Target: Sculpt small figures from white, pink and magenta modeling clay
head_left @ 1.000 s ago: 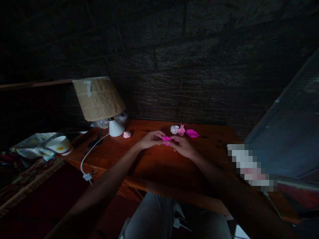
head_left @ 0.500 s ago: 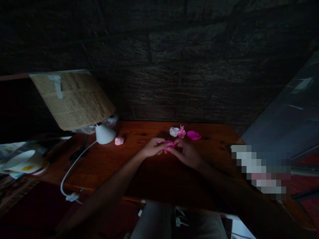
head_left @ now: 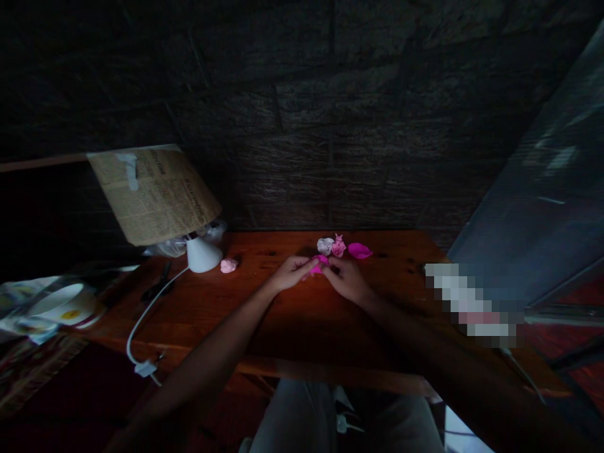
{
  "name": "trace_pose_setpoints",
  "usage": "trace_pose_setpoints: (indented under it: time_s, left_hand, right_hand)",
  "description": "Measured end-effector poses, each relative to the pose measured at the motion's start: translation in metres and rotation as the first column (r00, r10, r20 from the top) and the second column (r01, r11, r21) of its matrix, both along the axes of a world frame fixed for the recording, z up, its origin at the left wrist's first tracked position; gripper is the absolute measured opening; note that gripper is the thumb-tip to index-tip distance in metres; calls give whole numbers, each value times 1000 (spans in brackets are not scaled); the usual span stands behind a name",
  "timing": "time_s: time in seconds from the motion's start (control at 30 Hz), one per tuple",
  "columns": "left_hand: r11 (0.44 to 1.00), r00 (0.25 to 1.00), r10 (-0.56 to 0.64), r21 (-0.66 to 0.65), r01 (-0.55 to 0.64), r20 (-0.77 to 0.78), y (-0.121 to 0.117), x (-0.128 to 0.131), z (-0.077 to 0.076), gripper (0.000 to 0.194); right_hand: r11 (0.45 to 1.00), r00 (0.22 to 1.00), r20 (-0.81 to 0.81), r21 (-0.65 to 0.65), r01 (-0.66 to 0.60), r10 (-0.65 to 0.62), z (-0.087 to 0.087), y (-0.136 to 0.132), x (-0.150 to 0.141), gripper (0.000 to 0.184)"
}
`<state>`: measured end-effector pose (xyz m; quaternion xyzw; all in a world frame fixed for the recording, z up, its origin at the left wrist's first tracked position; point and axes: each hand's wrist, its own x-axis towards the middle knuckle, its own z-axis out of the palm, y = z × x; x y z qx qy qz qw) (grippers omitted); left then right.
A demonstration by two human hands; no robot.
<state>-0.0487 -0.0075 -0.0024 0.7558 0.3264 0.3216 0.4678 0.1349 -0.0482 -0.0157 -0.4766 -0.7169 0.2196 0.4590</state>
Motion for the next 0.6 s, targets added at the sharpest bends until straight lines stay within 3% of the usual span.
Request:
trace_pose_setpoints:
  time_s: [0.17, 0.3, 0.43, 0.6]
  left_hand:
    - [999, 999, 2, -48, 0, 42, -5, 2, -1, 65]
    - [999, 997, 30, 13, -31, 73, -4, 3, -1, 64]
    - [997, 993, 54, 47, -59, 103, -4, 2, -3, 64]
    - [997, 985, 50, -60, -41, 166, -6, 2, -7, 59]
  right_hand:
    - [999, 1000, 9, 47, -11, 10, 0, -3, -2, 39]
    - [997, 1000, 20, 70, -15, 14, -1, -3, -3, 41]
    - [998, 996, 63, 21, -62, 60, -5, 1, -3, 40]
    - [999, 1000, -21, -49, 12, -13, -4, 2, -7, 26]
